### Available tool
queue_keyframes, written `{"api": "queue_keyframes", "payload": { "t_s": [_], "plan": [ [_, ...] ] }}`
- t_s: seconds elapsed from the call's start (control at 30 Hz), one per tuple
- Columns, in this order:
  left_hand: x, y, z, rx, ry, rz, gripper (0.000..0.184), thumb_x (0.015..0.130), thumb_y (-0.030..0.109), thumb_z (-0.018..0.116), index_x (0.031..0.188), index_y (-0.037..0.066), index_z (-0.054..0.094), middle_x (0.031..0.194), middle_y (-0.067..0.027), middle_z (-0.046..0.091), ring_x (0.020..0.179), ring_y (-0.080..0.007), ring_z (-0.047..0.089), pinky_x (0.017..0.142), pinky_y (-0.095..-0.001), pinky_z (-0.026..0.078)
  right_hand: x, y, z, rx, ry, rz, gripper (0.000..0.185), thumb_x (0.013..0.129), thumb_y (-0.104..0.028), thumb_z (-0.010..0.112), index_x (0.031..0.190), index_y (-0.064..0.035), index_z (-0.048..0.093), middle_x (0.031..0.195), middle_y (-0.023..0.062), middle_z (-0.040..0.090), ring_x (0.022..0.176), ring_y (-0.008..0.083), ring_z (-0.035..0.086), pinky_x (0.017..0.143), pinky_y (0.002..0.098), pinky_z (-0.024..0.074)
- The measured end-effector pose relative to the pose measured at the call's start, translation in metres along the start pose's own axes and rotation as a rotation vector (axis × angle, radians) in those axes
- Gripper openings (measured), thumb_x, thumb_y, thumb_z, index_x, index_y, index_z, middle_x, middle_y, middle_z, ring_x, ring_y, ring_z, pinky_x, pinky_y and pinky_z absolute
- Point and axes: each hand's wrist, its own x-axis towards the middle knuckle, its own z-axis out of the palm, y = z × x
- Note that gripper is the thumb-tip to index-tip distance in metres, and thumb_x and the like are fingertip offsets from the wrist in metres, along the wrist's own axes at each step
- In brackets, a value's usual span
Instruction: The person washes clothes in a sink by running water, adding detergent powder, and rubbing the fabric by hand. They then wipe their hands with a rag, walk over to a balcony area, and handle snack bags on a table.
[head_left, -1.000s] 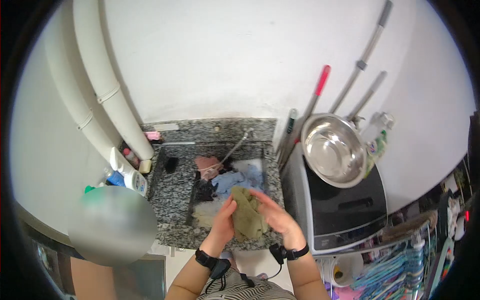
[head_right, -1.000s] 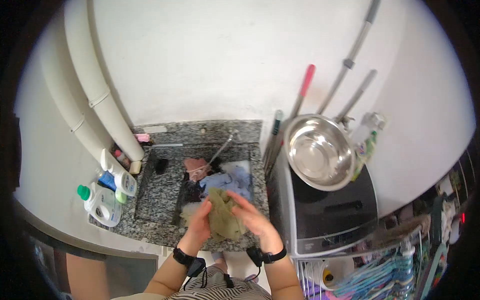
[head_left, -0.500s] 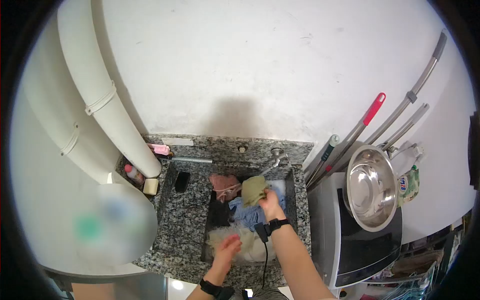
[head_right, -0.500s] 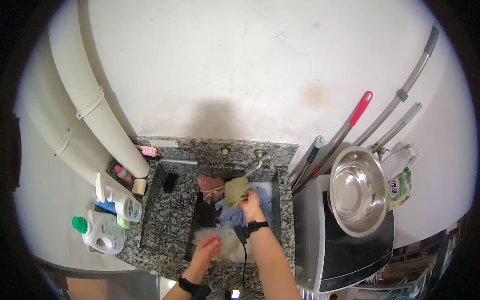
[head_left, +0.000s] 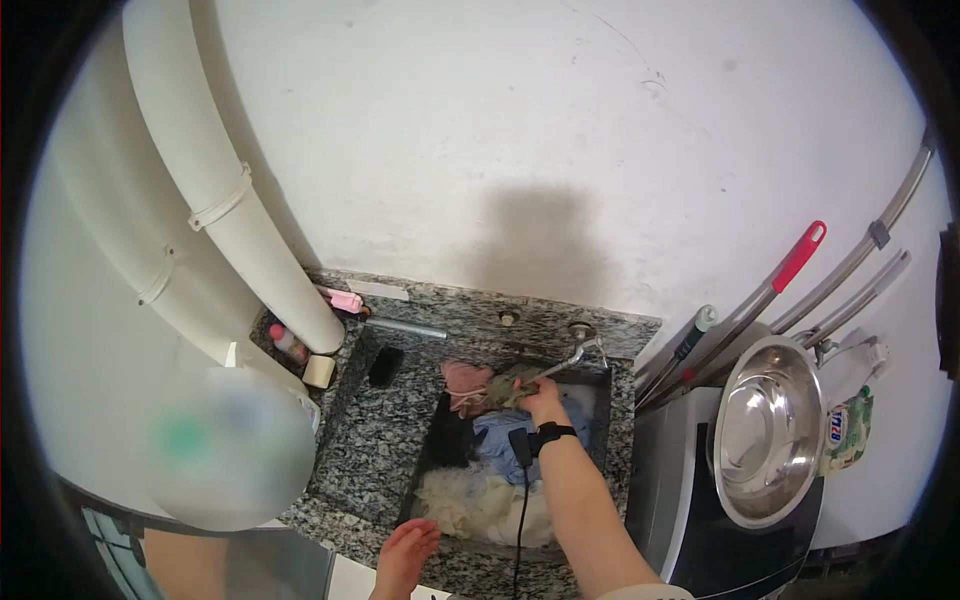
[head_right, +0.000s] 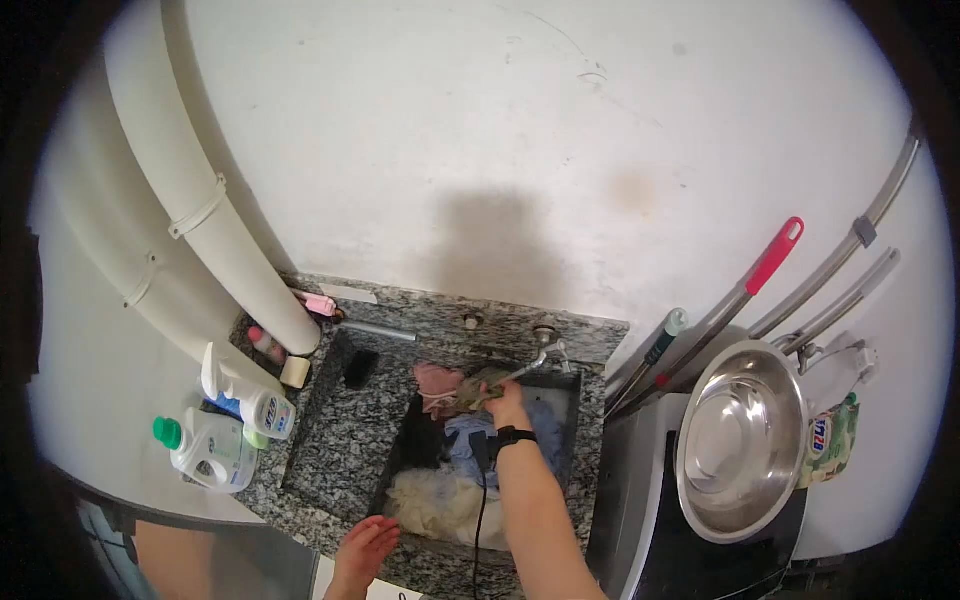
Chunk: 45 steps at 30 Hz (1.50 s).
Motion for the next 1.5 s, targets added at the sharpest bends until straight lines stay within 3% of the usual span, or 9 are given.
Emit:
{"api": "queue_keyframes", "payload": {
  "t_s": [0.4,0.63,0.73,0.9,1.03,1.1,1.2,1.43,1.5],
  "plan": [
    [-0.016,-0.02,-0.003,-0.162,0.067,0.073,0.025,0.086,0.011,0.055,0.109,0.001,0.052,0.107,-0.0156,0.059,0.096,-0.0267,0.058,0.081,-0.0352,0.047,-0.027,-0.001,-0.016,-0.385,-0.046,-0.083,0.012,0.087,-0.013,0.043,0.094,-0.0044,0.048,0.097,0.009,0.054,0.079,0.024,0.049,0.064,0.042,0.0419],
    [-0.015,-0.025,0.002,-0.184,0.026,0.046,0.029,0.085,0.013,0.058,0.11,0.002,0.051,0.108,-0.0168,0.058,0.098,-0.0286,0.057,0.083,-0.0378,0.047,-0.009,-0.006,-0.03,-0.793,-0.197,-0.238,0.026,0.086,-0.016,0.054,0.11,-0.0062,0.051,0.113,0.0106,0.051,0.095,0.0271,0.05,0.075,0.0436,0.0421],
    [-0.014,-0.026,0.002,-0.193,0.016,0.043,0.027,0.085,0.013,0.056,0.109,0.002,0.051,0.107,-0.0157,0.058,0.097,-0.0278,0.057,0.082,-0.0367,0.047,-0.012,0.001,-0.035,-1.244,-0.115,-0.666,0.027,0.083,-0.013,0.058,0.108,-0.005,0.056,0.111,0.0112,0.056,0.094,0.0264,0.054,0.075,0.0412,0.0449],
    [-0.019,-0.025,0.002,-0.206,0.021,0.052,0.025,0.085,0.012,0.055,0.108,0.001,0.052,0.106,-0.0152,0.059,0.096,-0.0272,0.057,0.082,-0.0362,0.048,-0.013,0.008,-0.043,-1.158,-0.351,-1.036,0.017,0.079,0.0,0.06,0.096,-0.0036,0.065,0.099,0.0103,0.062,0.089,0.0241,0.058,0.075,0.0373,0.0469],
    [-0.021,-0.029,-0.001,-0.216,0.017,0.069,0.024,0.085,0.011,0.055,0.107,0.001,0.053,0.107,-0.0155,0.059,0.096,-0.0271,0.058,0.082,-0.0361,0.048,-0.007,0.007,-0.038,-0.873,-0.267,-0.835,0.025,0.083,-0.001,0.057,0.107,-0.0051,0.059,0.104,0.01,0.06,0.092,0.0247,0.058,0.075,0.0375,0.0476],
    [-0.022,-0.03,-0.002,-0.214,0.028,0.073,0.025,0.085,0.011,0.056,0.107,0.001,0.053,0.107,-0.0156,0.059,0.096,-0.0271,0.058,0.082,-0.0361,0.048,-0.015,0.002,-0.038,-0.535,-0.266,-0.486,0.031,0.087,-0.003,0.051,0.117,-0.0103,0.051,0.11,0.0087,0.056,0.092,0.025,0.057,0.074,0.0368,0.0486],
    [-0.023,-0.034,-0.005,-0.236,0.005,0.07,0.025,0.085,0.011,0.056,0.107,0.001,0.053,0.107,-0.0156,0.059,0.097,-0.0269,0.058,0.082,-0.0357,0.048,0.001,-0.009,-0.043,-0.366,-0.318,-0.33,0.026,0.083,-0.001,0.052,0.105,-0.0137,0.053,0.106,0.0078,0.056,0.091,0.027,0.057,0.073,0.0386,0.0487],
    [-0.014,-0.039,0.004,-0.276,-0.008,0.0,0.03,0.085,0.013,0.057,0.111,-0.001,0.051,0.111,-0.0191,0.055,0.102,-0.0291,0.055,0.087,-0.037,0.046,-0.029,-0.013,-0.042,-0.295,-0.23,-0.357,0.024,0.089,-0.002,0.043,0.108,-0.0155,0.049,0.112,0.01,0.052,0.101,0.0283,0.054,0.081,0.0412,0.0492],
    [0.003,-0.041,0.016,-0.315,-0.065,-0.026,0.035,0.086,0.014,0.057,0.115,-0.003,0.048,0.116,-0.0215,0.052,0.107,-0.0308,0.052,0.091,-0.038,0.044,-0.043,-0.007,-0.055,-0.256,-0.469,-0.343,0.02,0.083,-0.002,0.043,0.098,-0.0117,0.052,0.104,0.0105,0.056,0.099,0.0276,0.054,0.084,0.0424,0.046]
  ]
}}
